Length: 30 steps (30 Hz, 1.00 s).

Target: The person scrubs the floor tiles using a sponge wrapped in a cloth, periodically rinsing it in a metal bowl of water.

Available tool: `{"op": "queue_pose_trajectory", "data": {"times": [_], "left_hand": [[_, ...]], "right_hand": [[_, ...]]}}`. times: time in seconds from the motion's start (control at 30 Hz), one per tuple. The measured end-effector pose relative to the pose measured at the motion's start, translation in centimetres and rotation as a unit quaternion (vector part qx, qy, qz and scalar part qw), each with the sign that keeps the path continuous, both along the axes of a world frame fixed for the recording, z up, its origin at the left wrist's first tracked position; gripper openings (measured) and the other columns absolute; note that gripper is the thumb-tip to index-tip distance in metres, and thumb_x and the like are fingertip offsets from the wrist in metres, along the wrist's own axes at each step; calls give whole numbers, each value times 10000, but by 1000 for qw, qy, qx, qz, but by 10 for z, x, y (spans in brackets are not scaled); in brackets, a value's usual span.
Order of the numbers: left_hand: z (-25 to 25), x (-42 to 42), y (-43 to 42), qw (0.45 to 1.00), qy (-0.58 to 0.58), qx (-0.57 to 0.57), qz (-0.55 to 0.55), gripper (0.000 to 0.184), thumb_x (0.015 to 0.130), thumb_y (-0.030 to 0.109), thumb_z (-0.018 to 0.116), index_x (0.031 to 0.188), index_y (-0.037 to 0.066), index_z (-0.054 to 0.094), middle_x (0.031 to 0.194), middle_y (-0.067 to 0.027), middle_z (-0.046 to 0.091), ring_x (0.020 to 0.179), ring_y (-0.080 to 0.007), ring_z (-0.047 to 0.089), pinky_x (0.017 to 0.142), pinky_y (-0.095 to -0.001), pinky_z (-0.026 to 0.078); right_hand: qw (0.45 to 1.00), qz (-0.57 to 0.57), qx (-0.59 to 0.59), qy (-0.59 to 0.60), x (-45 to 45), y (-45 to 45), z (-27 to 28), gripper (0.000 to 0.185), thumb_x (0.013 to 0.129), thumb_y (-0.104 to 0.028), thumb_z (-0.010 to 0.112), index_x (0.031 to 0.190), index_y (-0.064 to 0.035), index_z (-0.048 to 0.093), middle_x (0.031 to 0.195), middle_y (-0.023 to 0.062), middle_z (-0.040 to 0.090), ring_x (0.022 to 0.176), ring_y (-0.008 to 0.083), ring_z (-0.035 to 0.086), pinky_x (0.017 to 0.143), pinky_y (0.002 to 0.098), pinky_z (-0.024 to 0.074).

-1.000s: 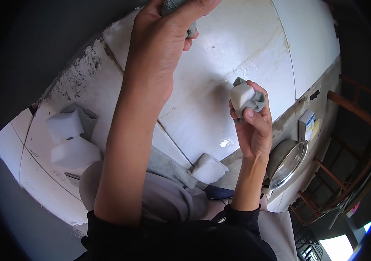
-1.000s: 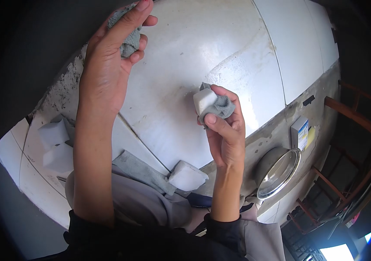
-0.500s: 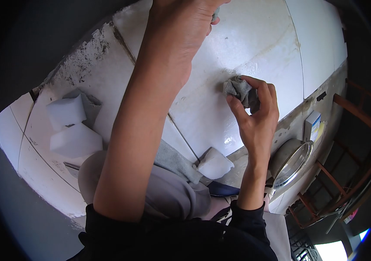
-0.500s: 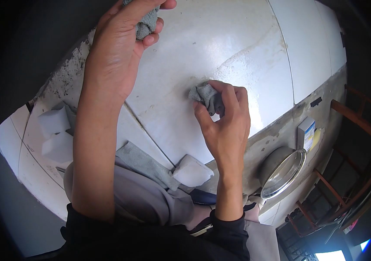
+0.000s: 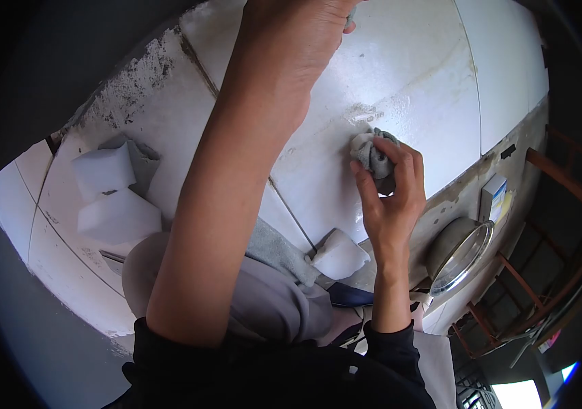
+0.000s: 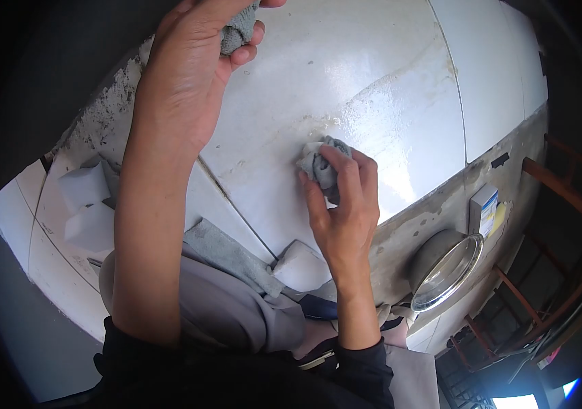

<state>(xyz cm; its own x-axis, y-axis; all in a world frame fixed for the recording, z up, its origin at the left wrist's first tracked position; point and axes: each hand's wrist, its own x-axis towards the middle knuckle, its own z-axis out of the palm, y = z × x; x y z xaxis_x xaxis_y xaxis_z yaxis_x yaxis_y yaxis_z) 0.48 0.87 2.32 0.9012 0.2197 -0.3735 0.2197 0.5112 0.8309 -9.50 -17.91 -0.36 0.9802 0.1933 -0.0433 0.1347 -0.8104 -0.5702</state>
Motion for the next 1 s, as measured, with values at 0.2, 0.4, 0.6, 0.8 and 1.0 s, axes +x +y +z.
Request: {"op": "queue_pose_trajectory", "data": {"times": [0.2, 0.4, 0.6, 0.8, 1.0], "left_hand": [[18, -4, 2, 999, 38, 13, -3, 325, 839, 402, 788, 910, 118, 646, 668, 78, 477, 598, -26, 393, 556, -190, 321], [36, 2, 4, 994, 110, 24, -17, 349, 838, 422, 784, 917, 114, 642, 653, 75, 462, 598, -28, 391, 564, -188, 320], [19, -7, 9, 1000, 17, -19, -13, 350, 853, 407, 770, 934, 92, 638, 652, 66, 471, 597, -30, 407, 562, -192, 344], [14, -5, 13, 1000, -21, -4, -15, 343, 886, 370, 737, 947, 51, 624, 651, 44, 491, 579, -37, 425, 564, -197, 372], [11, -5, 16, 999, -39, -25, -10, 310, 928, 331, 683, 922, 31, 606, 630, 30, 496, 543, -38, 423, 524, -204, 362]], "right_hand": [[992, 118, 36, 32, -34, 17, 0, 504, 687, -10, 770, 1167, -89, 639, 1144, 218, 555, 919, 359, 645, 721, 398, 554], [983, 172, 58, 14, -51, 26, 1, 491, 668, -12, 787, 1134, -71, 644, 1126, 223, 553, 880, 357, 641, 715, 401, 556], [994, 93, 48, -9, -42, 24, -11, 573, 633, -21, 803, 1182, -86, 654, 1119, 225, 560, 906, 351, 640, 694, 397, 560], [994, 104, 44, -10, -52, 28, -8, 563, 593, -12, 809, 1137, -61, 673, 1112, 228, 564, 882, 341, 635, 695, 385, 555], [989, 138, 59, -20, -67, 33, -12, 578, 562, -27, 824, 1119, -55, 675, 1086, 239, 576, 896, 354, 634, 681, 388, 551]]}}
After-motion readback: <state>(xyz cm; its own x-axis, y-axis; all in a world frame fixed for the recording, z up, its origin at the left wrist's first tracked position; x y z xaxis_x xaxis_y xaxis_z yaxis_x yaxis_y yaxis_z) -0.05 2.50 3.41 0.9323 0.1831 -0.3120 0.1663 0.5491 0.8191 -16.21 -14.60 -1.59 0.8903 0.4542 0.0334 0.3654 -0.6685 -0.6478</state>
